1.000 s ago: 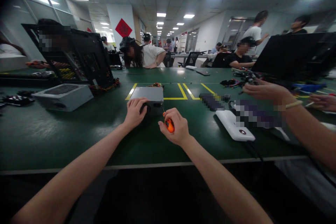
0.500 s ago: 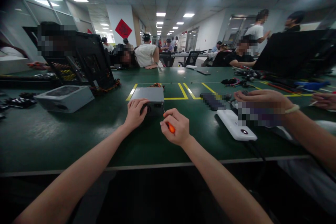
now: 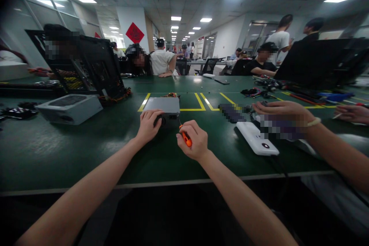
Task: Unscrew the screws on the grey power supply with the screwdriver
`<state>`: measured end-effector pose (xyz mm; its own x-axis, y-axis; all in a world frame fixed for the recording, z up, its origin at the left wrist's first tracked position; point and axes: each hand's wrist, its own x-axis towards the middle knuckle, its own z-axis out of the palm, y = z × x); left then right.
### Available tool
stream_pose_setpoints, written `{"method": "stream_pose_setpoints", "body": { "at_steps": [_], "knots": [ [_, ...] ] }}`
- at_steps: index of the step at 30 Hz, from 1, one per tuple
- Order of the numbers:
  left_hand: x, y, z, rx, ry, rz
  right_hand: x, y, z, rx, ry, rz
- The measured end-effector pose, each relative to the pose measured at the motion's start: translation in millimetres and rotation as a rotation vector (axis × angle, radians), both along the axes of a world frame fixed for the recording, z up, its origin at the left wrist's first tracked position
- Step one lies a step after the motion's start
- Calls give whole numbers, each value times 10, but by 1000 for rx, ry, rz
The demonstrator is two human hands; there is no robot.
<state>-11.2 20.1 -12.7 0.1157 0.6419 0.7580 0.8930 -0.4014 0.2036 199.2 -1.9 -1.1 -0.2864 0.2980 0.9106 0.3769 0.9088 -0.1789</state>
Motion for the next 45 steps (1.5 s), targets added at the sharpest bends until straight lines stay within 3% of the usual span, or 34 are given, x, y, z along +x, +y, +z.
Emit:
{"method": "stream_pose_setpoints", "body": {
  "at_steps": [7, 16, 23, 38, 45],
  "knots": [
    [6, 2, 1, 2, -16, -9, 5, 32, -26, 162, 20, -114],
    [2, -7, 2, 1, -2, 0, -36, 63, -63, 247, -84, -65],
    [-7, -21, 2, -1, 5, -1, -47, 50, -71, 344, -125, -191],
    [-15, -19, -15, 10, 17, 0, -75, 71, -78, 323, -125, -111],
    [-19, -31, -18, 9, 24, -9, -55, 93, -94, 346, -146, -172]
  ]
}}
